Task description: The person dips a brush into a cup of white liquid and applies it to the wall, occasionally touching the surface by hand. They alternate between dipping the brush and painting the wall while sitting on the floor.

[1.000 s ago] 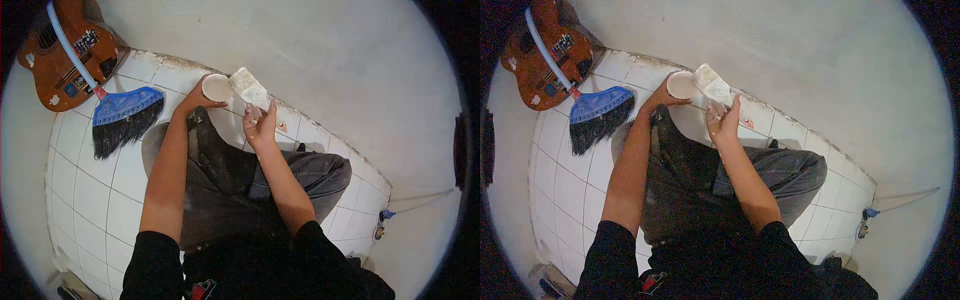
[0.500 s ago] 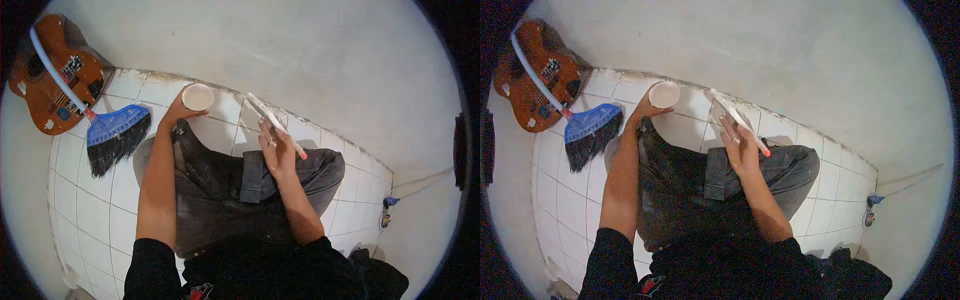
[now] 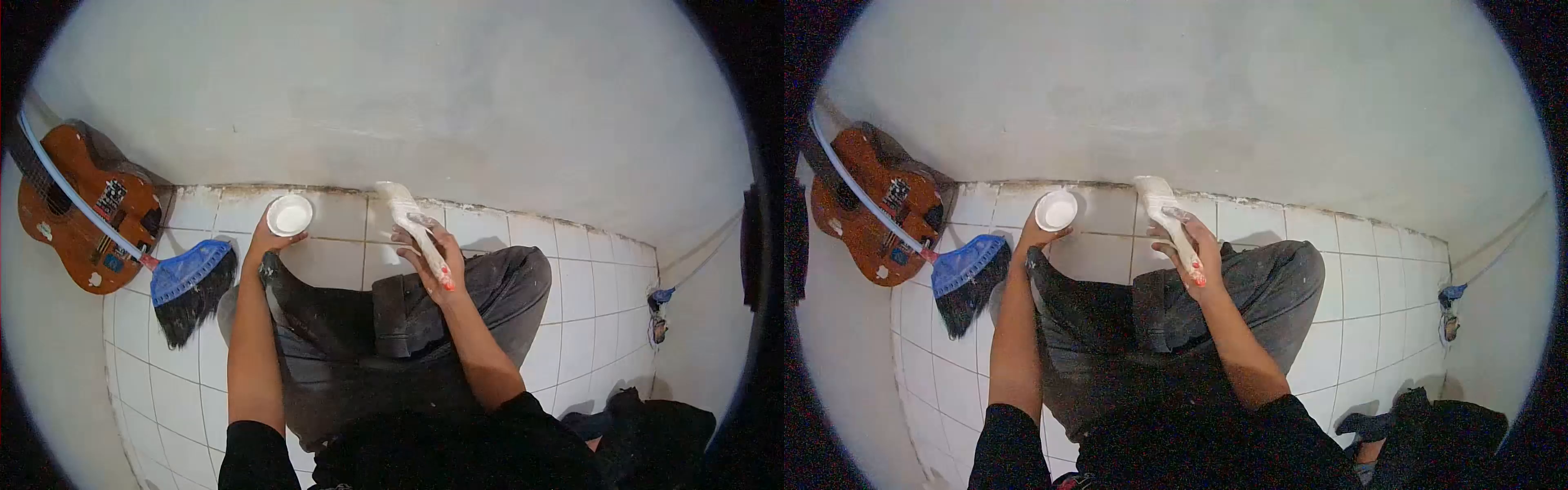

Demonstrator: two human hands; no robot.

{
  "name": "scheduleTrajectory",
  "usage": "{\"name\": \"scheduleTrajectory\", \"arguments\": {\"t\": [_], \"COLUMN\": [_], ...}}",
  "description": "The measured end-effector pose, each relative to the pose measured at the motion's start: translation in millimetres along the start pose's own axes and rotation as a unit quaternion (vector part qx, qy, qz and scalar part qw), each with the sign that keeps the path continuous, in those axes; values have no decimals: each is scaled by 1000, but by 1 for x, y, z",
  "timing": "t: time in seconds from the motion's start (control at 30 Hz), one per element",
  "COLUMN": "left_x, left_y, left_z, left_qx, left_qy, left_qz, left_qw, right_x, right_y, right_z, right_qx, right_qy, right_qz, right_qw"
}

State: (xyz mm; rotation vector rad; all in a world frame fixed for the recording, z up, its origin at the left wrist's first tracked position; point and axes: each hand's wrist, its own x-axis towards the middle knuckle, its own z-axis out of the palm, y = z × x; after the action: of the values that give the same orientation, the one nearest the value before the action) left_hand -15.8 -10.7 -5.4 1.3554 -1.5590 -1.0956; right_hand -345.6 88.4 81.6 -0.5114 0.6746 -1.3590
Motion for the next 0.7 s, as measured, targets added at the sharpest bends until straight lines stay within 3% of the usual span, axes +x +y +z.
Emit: {"name": "scheduleTrajectory", "arguments": {"t": [0.13, 0.27, 0.5, 0.53, 0.7], "left_x": [-4, 4, 4, 0, -3], "left_y": [-2, -22, -23, -13, -4], "left_z": [1, -8, -13, -12, -8], "left_qx": [-90, 0, -2, 23, -49], "left_qy": [16, 41, 142, 159, 199], "left_qz": [19, 39, 54, 28, 38], "left_qw": [996, 998, 988, 987, 978], "right_x": [3, 6, 1, 2, 3], "right_y": [-3, 5, 3, 4, 4], "right_z": [-2, -7, 3, 4, 1], "right_qx": [-136, -251, -271, -277, -271], "right_qy": [-24, -9, 44, 81, 79], "right_qz": [8, -11, -85, -80, -60], "right_qw": [990, 968, 958, 954, 957]}}
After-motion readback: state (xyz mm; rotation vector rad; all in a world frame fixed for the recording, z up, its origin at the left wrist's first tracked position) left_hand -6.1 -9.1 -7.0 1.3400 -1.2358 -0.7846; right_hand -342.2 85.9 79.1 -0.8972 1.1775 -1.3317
